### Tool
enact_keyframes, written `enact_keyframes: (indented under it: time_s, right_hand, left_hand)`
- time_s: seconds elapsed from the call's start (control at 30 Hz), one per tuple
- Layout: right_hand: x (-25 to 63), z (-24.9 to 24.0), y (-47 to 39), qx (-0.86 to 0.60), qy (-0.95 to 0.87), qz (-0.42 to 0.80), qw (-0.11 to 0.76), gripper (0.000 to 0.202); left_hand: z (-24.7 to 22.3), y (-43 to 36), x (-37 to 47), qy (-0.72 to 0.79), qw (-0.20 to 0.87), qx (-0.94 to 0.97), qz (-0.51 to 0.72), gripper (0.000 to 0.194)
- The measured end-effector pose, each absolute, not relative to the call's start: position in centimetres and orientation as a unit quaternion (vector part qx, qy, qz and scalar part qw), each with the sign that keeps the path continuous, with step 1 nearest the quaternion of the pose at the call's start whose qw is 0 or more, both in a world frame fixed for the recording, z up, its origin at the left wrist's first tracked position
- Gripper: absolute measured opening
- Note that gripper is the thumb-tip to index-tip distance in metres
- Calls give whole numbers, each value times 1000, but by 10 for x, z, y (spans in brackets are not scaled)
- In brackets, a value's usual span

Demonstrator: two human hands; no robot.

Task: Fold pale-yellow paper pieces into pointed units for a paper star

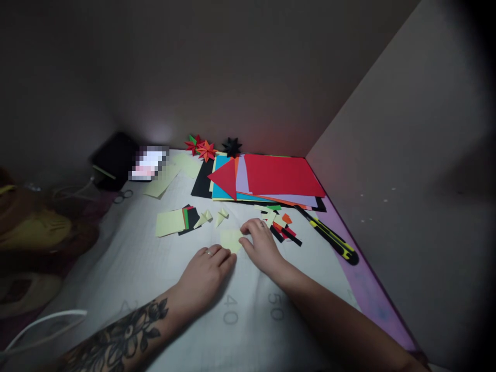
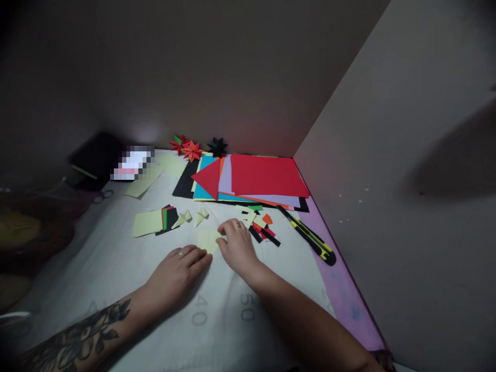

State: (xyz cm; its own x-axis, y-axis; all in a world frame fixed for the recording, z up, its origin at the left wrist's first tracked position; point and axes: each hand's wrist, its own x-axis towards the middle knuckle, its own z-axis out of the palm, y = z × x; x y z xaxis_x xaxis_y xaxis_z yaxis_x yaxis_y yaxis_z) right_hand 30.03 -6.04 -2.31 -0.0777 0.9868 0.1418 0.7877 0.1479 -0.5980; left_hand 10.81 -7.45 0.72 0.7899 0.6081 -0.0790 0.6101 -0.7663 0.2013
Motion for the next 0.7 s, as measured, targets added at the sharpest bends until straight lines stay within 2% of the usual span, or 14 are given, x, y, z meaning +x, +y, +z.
enact_keyframes:
  time_s: [0.13,0.27,0.47,0.6,0.7]
  right_hand:
    - [300,-23,-61,-611,-723,179,268,23]
    - [304,-24,-61,-617,-718,128,294,11]
    - [314,-30,-74,-393,-853,109,327,34]
    - [316,-31,-77,-376,-866,89,317,40]
    - [317,-29,-75,-371,-871,83,311,40]
  left_hand:
    - [9,-75,108,327,115,938,-6,38]
    - [7,-75,107,326,112,939,9,39]
    - [1,-77,102,322,102,939,62,38]
    - [-4,-70,95,326,107,931,122,26]
    - [-8,-62,91,333,81,925,162,25]
